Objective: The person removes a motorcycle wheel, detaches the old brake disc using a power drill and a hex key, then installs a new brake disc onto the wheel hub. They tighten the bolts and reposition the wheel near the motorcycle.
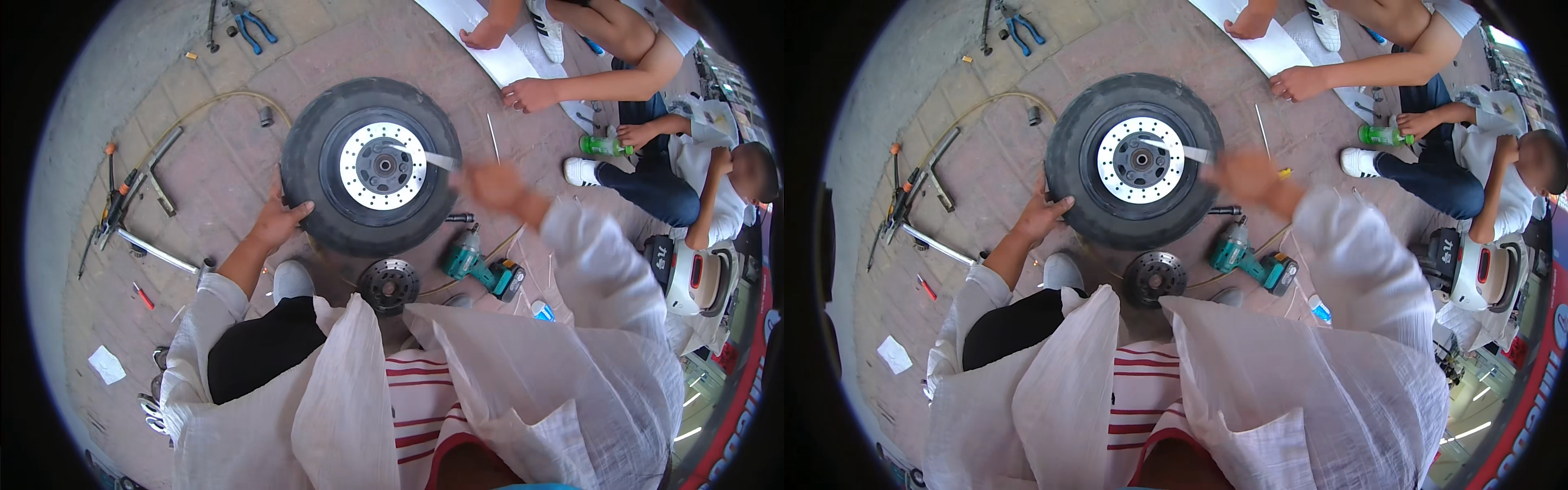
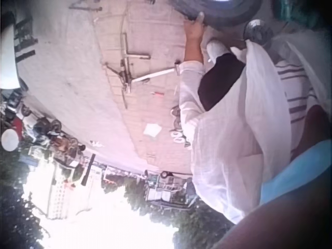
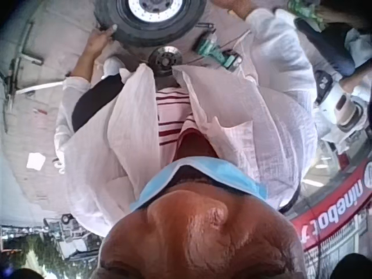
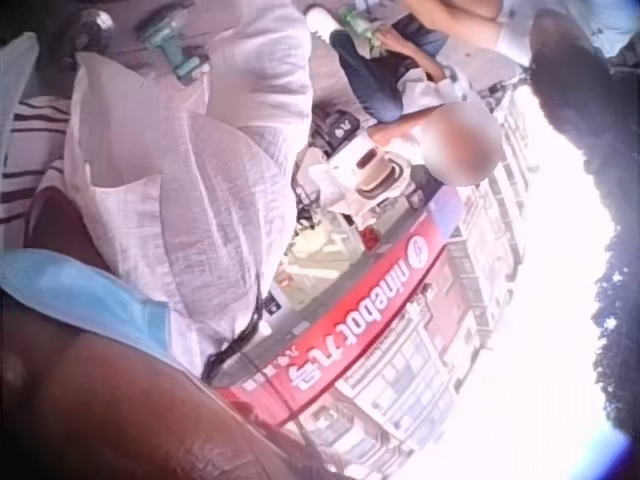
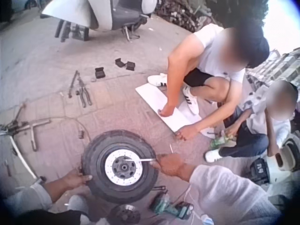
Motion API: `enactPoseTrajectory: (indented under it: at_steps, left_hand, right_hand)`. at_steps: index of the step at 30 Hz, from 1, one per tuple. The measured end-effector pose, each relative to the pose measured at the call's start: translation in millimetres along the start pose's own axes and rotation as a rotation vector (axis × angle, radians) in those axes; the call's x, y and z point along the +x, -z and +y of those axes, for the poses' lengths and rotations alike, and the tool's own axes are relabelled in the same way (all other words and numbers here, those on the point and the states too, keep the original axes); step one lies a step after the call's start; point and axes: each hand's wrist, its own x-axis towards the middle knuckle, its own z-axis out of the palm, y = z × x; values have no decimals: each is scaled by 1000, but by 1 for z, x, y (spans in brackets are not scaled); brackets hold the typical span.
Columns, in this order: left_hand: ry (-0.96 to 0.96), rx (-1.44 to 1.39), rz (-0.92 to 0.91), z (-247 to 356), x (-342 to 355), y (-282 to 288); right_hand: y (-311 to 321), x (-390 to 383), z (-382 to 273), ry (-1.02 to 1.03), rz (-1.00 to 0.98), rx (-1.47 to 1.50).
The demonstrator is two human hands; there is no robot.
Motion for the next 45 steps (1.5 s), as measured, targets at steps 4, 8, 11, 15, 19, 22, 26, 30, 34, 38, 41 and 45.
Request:
enactPoseTrajectory:
  at_steps: [4, 8, 11, 15, 19, 22, 26, 30, 34, 38, 41, 45]
  left_hand:
    - [10, -33, -16, 7, 2, -6]
    - [43, 36, -59, 0, 9, 2]
    - [58, 47, -23, 1, 1, 0]
    - [12, 20, -31, 6, 0, -1]
    - [20, -15, -31, 1, 2, -2]
    - [26, -1, -37, 8, 2, -8]
    - [-250, -119, -180, -45, 31, 25]
    - [43, 10, -51, -5, 10, 0]
    - [-31, -29, -57, 1, 4, -6]
    - [-31, -24, -7, 1, -3, -1]
    - [-7, -54, -51, 9, -1, -6]
    - [-46, -16, -51, 0, 4, -1]
  right_hand:
    - [-52, -56, -120, 446, -108, 58]
    - [-6, 79, -189, 760, 304, -37]
    - [97, 115, -167, 391, 336, -258]
    - [87, 123, -18, 160, 497, -9]
    - [-20, -2, 8, -56, 293, 62]
    - [-77, -66, -80, 347, 84, 144]
    - [-12, 27, -194, 714, 366, -30]
    - [76, 115, -183, 540, 398, -217]
    - [93, 122, -37, 277, 509, -378]
    - [32, 13, -5, -6, 73, -265]
    - [-33, -43, -27, 53, 450, -38]
    - [17, -12, -82, 161, 371, -22]
